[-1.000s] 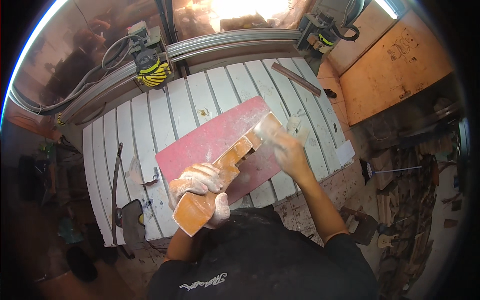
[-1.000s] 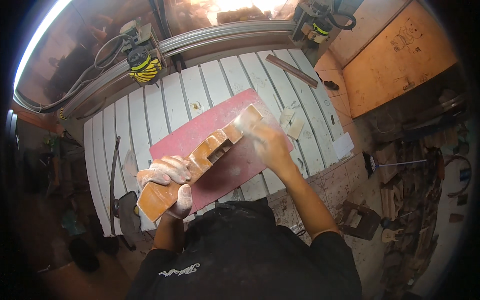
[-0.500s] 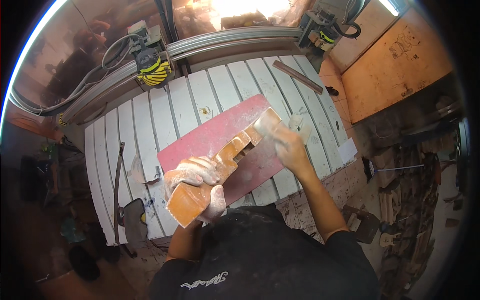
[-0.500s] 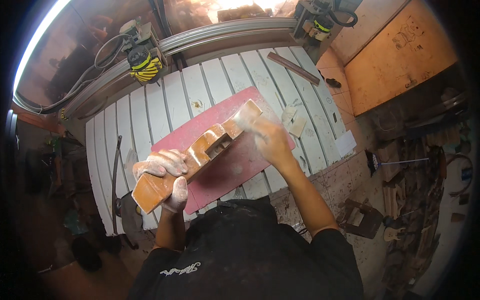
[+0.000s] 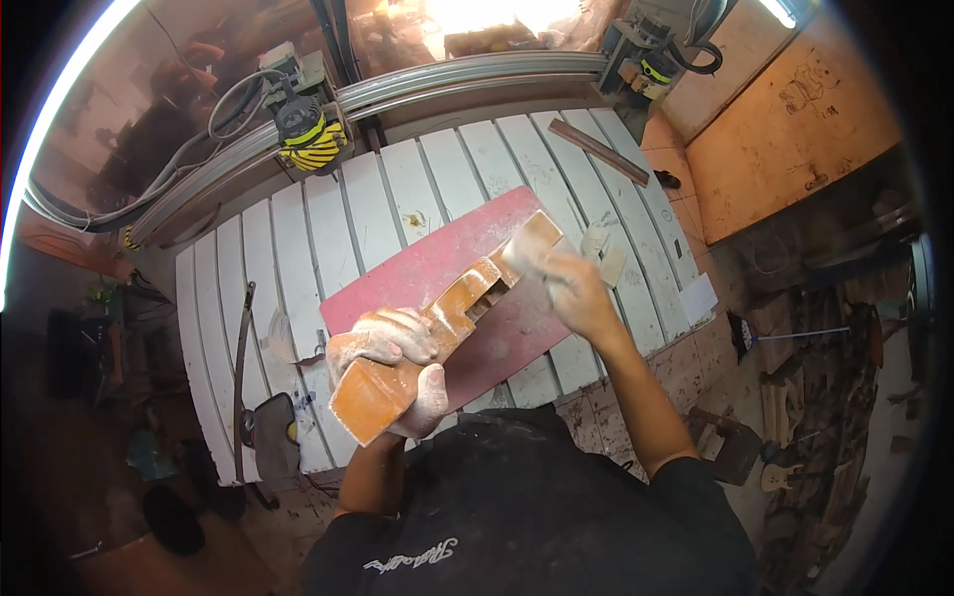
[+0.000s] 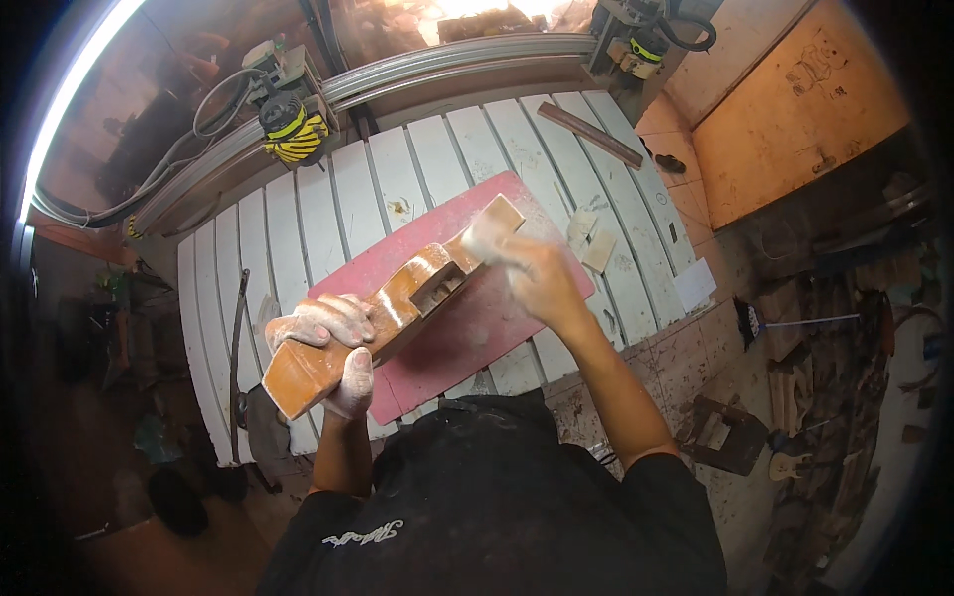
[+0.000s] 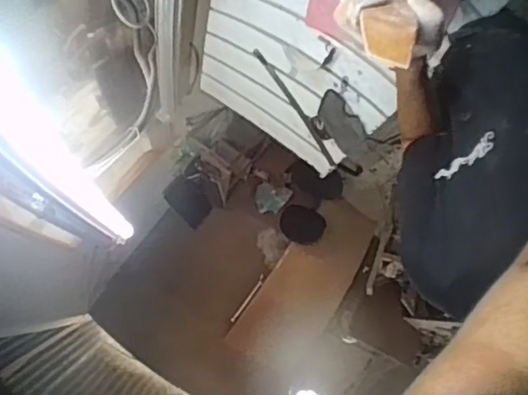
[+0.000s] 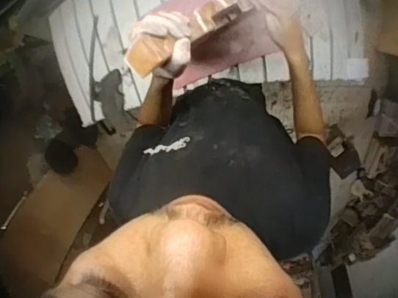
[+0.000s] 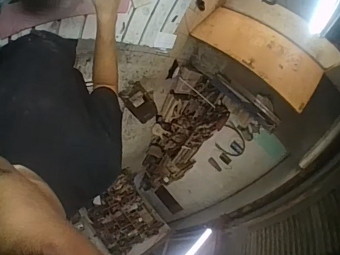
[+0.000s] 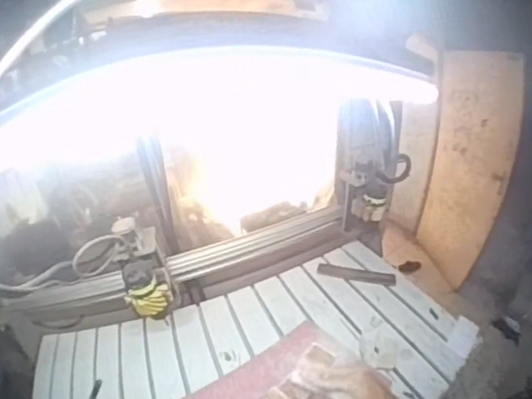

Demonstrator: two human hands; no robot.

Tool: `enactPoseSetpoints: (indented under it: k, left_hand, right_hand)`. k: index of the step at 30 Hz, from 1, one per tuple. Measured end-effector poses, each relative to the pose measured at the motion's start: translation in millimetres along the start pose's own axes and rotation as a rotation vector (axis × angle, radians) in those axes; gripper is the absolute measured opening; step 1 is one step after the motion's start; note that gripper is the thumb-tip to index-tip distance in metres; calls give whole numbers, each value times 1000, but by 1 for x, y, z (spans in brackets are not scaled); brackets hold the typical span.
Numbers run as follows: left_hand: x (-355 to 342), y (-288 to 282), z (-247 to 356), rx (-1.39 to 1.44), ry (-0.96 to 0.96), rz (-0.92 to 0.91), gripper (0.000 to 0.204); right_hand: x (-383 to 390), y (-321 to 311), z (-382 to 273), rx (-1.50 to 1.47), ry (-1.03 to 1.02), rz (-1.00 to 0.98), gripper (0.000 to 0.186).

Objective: The person sands the sides and front of a wooden guitar body by hand with a piece of sandpaper. They rotate the object and use their fingers to press the paper into the curves and edges.

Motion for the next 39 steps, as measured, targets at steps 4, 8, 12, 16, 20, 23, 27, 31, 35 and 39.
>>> enactPoseSetpoints:
  k: [4, 8, 12, 16, 20, 23, 27, 31, 35, 39]
  left_hand:
    - [1, 7, -1, -53, -28, -16, 41]
    - [2, 5, 4, -17, 0, -9, 40]
    - [-2, 12, 2, -71, -2, -12, 39]
    - [2, 3, 3, 1, -10, 17, 39]
    - [-1, 8, 0, -62, -13, -15, 40]
    - [2, -1, 2, -33, 7, -16, 41]
    - [-3, 8, 3, -46, -17, -26, 43]
    - [2, 3, 4, -41, 4, -37, 42]
    - [4, 6, -2, -51, 2, -22, 43]
    - [2, 1, 4, -48, 5, -40, 42]
  right_hand:
    - [-1, 8, -17, 400, 44, 281, 58]
    - [-8, 0, -23, 141, -3, 133, 55]
    - [7, 25, -14, 311, 23, 190, 56]
    - [-3, 7, -27, 290, -62, 54, 57]
    - [4, 16, -25, 232, 124, 194, 58]
    - [-1, 2, -23, 211, 63, 127, 58]
    - [8, 20, -17, 288, 75, 144, 59]
    - [-1, -1, -19, 158, -23, 90, 59]
    - [5, 13, -17, 427, 196, 175, 60]
    - [-4, -3, -29, 215, 78, 98, 61]
Point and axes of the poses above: each hand's wrist, its own x-axis away from the middle knuckle, its own y-axis out of the palm, z = x × y, the point moved 4 cm from there along -x, towards the middle knuckle, and after that the axes turned 10 degrees about -z, right-handed, at the moved point
